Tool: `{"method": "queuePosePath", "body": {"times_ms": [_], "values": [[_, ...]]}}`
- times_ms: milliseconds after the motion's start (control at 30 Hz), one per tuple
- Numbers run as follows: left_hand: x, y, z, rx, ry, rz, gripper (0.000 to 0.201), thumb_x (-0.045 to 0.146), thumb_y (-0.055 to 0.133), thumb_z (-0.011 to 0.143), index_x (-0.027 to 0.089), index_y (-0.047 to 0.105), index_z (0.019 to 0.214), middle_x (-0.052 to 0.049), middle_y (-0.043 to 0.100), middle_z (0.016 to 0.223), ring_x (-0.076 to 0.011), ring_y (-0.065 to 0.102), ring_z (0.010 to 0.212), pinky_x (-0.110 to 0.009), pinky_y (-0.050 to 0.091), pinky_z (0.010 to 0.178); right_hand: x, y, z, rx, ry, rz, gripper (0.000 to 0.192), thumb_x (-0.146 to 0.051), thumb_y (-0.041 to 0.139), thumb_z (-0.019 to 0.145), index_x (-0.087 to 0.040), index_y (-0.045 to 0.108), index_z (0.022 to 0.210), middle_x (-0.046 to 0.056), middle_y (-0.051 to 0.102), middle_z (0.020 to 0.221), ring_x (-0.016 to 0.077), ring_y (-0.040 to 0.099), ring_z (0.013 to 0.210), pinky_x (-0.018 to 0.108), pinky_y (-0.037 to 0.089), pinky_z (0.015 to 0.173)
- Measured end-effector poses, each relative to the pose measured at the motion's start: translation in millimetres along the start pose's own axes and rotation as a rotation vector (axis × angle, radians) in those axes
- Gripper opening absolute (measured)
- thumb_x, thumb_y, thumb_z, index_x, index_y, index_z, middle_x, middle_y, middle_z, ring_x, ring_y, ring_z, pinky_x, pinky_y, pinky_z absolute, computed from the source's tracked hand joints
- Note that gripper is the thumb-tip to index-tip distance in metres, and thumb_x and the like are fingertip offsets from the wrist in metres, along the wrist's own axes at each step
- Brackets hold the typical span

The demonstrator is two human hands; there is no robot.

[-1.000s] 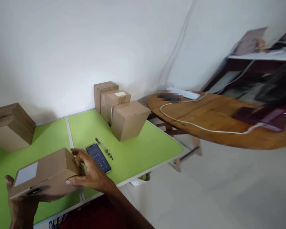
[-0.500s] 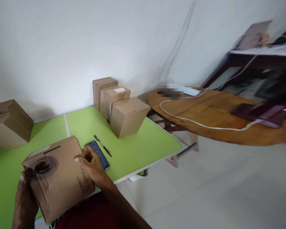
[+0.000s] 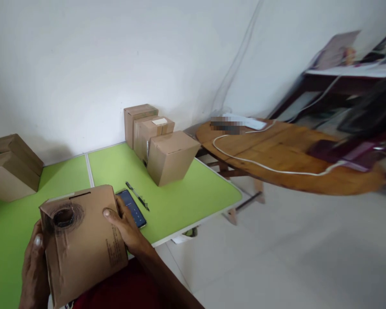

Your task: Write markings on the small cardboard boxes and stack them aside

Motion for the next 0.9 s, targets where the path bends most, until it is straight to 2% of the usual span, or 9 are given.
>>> {"method": "queuePosePath", "body": {"times_ms": [100, 167, 300, 400, 500, 633, 733, 800, 900], "values": [[2, 12.2, -6, -0.094, -0.021, -0.027, 0.086, 0.076, 0.072, 0.093, 0.034, 0.057, 0.167, -0.013, 0.058, 0.172, -0.0468, 0.055, 0.157, -0.068, 0.051, 0.125, 4, -6, 8, 0.046, 0.002, 0.046, 0.067, -0.070, 0.089, 0.085, -0.028, 0.075, 0.134, 0.011, 0.083, 0.134, 0.0385, 0.074, 0.134, 0.053, 0.059, 0.115], [6, 20.6, -15, -0.148, -0.025, -0.020, 0.093, 0.074, 0.076, 0.091, 0.040, 0.047, 0.173, -0.010, 0.048, 0.181, -0.0463, 0.046, 0.165, -0.069, 0.047, 0.128, 9, -9, 13, 0.052, 0.031, 0.073, 0.070, -0.073, 0.089, 0.084, -0.027, 0.076, 0.136, 0.011, 0.083, 0.134, 0.0391, 0.074, 0.136, 0.055, 0.059, 0.118], [25, 27.6, -39, -0.129, 0.026, 0.129, 0.087, 0.072, 0.066, 0.100, 0.047, 0.036, 0.177, 0.004, 0.027, 0.191, -0.0374, 0.016, 0.178, -0.066, 0.014, 0.143, 27, -8, 17, 0.006, 0.167, 0.110, 0.078, -0.082, 0.085, 0.085, -0.026, 0.077, 0.138, 0.012, 0.085, 0.132, 0.0390, 0.073, 0.139, 0.056, 0.060, 0.118], [42, 33.0, -50, -0.131, 0.094, 0.254, 0.083, 0.073, 0.058, 0.104, 0.047, 0.033, 0.178, 0.005, 0.029, 0.190, -0.0379, 0.013, 0.178, -0.068, 0.005, 0.143, 43, -2, 15, -0.085, 0.270, 0.126, 0.087, -0.091, 0.080, 0.083, -0.027, 0.076, 0.142, 0.012, 0.085, 0.131, 0.0386, 0.075, 0.137, 0.057, 0.062, 0.116], [50, 36.3, -54, -0.155, 0.143, 0.295, 0.082, 0.074, 0.059, 0.103, 0.048, 0.036, 0.177, 0.001, 0.038, 0.187, -0.0402, 0.017, 0.177, -0.071, 0.009, 0.142, 53, -2, 16, -0.111, 0.284, 0.124, 0.092, -0.094, 0.078, 0.081, -0.028, 0.076, 0.144, 0.013, 0.086, 0.132, 0.0370, 0.076, 0.136, 0.057, 0.062, 0.116], [37, 34.6, -53, -0.176, 0.092, 0.343, 0.080, 0.069, 0.068, 0.101, 0.052, 0.041, 0.174, 0.000, 0.045, 0.183, -0.0378, 0.026, 0.175, -0.070, 0.015, 0.142, 56, -11, 20, -0.026, 0.245, 0.147, 0.096, -0.096, 0.079, 0.077, -0.025, 0.076, 0.142, 0.014, 0.086, 0.130, 0.0386, 0.074, 0.139, 0.059, 0.061, 0.117], [36, 35.6, -51, -0.168, 0.166, 0.348, 0.080, 0.061, 0.072, 0.101, 0.047, 0.043, 0.174, -0.004, 0.046, 0.181, -0.0368, 0.027, 0.175, -0.067, 0.018, 0.142, 41, -21, 21, 0.057, 0.115, 0.131, 0.098, -0.095, 0.082, 0.073, -0.026, 0.075, 0.142, 0.014, 0.085, 0.133, 0.0411, 0.070, 0.143, 0.059, 0.060, 0.118], [38, 34.9, -47, -0.127, 0.206, 0.320, 0.080, 0.057, 0.072, 0.102, 0.042, 0.043, 0.175, -0.007, 0.048, 0.179, -0.0366, 0.031, 0.173, -0.063, 0.029, 0.140, 29, -25, 20, 0.076, 0.016, 0.076, 0.095, -0.091, 0.084, 0.073, -0.028, 0.073, 0.143, 0.014, 0.083, 0.136, 0.0418, 0.069, 0.143, 0.058, 0.059, 0.119], [34, 28.5, -36, -0.025, 0.150, 0.271, 0.086, 0.061, 0.074, 0.099, 0.037, 0.042, 0.175, -0.010, 0.052, 0.175, -0.0377, 0.038, 0.169, -0.057, 0.038, 0.136, 15, -24, 15, 0.040, -0.075, -0.019, 0.087, -0.081, 0.085, 0.080, -0.029, 0.069, 0.148, 0.013, 0.082, 0.138, 0.0407, 0.070, 0.141, 0.056, 0.057, 0.119]]}}
Point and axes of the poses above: each hand's wrist, its own z-axis towards the middle knuckle, its own y-axis out of the palm, x = y × z, the point moved 10 cm from there along z, towards the middle knuckle
